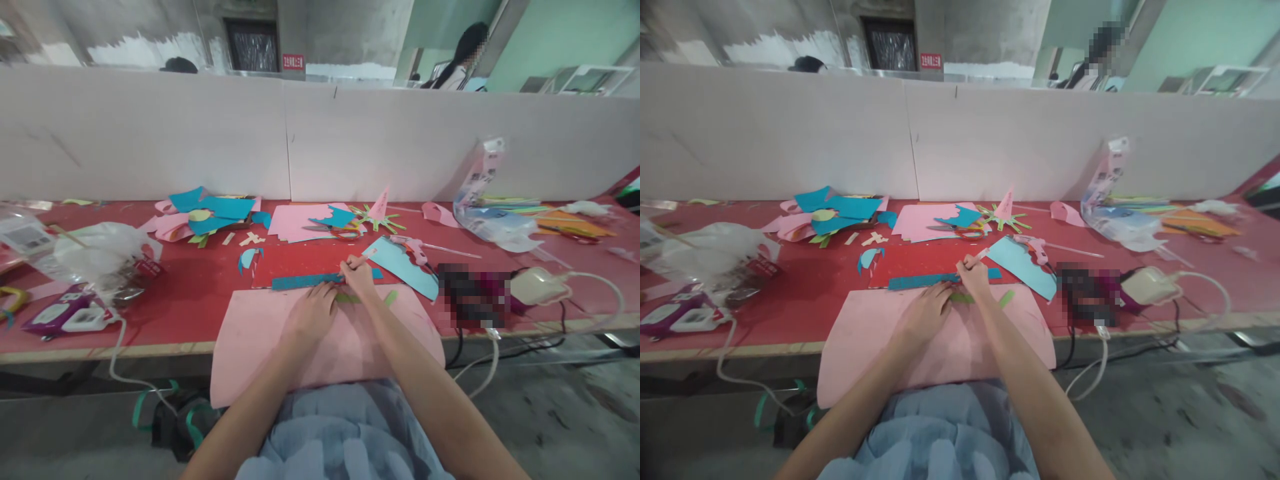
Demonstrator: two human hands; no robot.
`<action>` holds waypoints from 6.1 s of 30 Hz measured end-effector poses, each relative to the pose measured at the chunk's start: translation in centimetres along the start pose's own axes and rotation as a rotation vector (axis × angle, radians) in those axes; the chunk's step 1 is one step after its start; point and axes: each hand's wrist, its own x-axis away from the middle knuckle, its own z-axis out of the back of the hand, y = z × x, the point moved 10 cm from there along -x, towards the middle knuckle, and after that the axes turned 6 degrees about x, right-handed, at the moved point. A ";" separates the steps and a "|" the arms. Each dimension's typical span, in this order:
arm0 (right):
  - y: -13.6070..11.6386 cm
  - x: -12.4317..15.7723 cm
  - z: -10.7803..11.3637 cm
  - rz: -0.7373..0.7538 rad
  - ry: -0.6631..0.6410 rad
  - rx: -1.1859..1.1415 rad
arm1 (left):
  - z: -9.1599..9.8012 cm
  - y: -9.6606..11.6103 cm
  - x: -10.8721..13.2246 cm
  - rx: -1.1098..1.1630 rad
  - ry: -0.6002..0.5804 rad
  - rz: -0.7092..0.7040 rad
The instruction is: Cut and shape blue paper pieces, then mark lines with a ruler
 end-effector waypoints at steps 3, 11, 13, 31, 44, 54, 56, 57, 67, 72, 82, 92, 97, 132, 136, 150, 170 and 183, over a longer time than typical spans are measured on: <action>0.1 0.0 -0.1 0.005 0.000 -0.013 | 0.0 0.0 0.0 0.001 -0.010 -0.003; -0.1 0.0 0.2 0.017 0.035 0.021 | 0.2 0.1 0.0 0.019 -0.017 0.005; -0.1 0.0 0.2 0.014 0.033 0.024 | 0.1 0.1 0.0 0.020 -0.010 -0.002; 0.6 0.0 0.7 -0.043 0.066 -0.021 | 0.3 0.1 0.0 0.023 -0.016 0.012; 0.6 -0.1 0.5 -0.026 0.038 0.039 | 0.1 0.1 0.0 0.028 0.006 -0.011; 0.7 -0.1 0.6 -0.039 0.045 0.028 | 0.2 0.1 0.1 0.032 -0.018 0.003; 0.8 -0.1 0.6 -0.041 0.053 0.027 | 0.3 0.2 0.1 0.036 -0.025 0.013; 0.7 -0.1 0.7 -0.038 0.057 0.026 | 0.3 0.2 0.0 0.036 -0.027 0.017; 0.8 -0.2 0.8 -0.027 0.064 0.026 | 0.4 0.3 0.0 0.046 -0.026 0.020; 0.6 -0.2 0.7 -0.027 0.054 0.052 | 0.3 0.1 0.0 0.044 -0.019 0.020; 0.9 0.0 1.2 -0.053 0.098 0.005 | 0.4 0.2 0.0 0.040 -0.020 0.014; 0.9 -0.1 1.2 -0.060 0.085 0.035 | 0.2 0.1 0.0 0.040 -0.012 0.012; 0.8 -0.1 1.2 -0.050 0.083 0.036 | 0.2 0.2 0.0 0.040 -0.019 0.007; 0.6 0.4 2.3 -0.100 0.147 -0.332 | 0.1 0.0 0.0 0.023 -0.026 0.029; -0.8 0.6 1.2 -0.026 0.043 -0.417 | 0.0 0.1 0.0 0.021 -0.026 0.018; -0.7 0.7 -0.4 0.057 -0.054 -0.083 | 0.1 0.0 0.1 0.032 0.009 -0.011; -1.4 1.0 -0.1 0.089 -0.022 0.114 | -0.1 -0.1 0.0 0.029 0.001 0.002; -1.2 0.9 -0.2 0.063 -0.037 0.098 | -0.2 -0.3 0.1 0.036 -0.004 0.001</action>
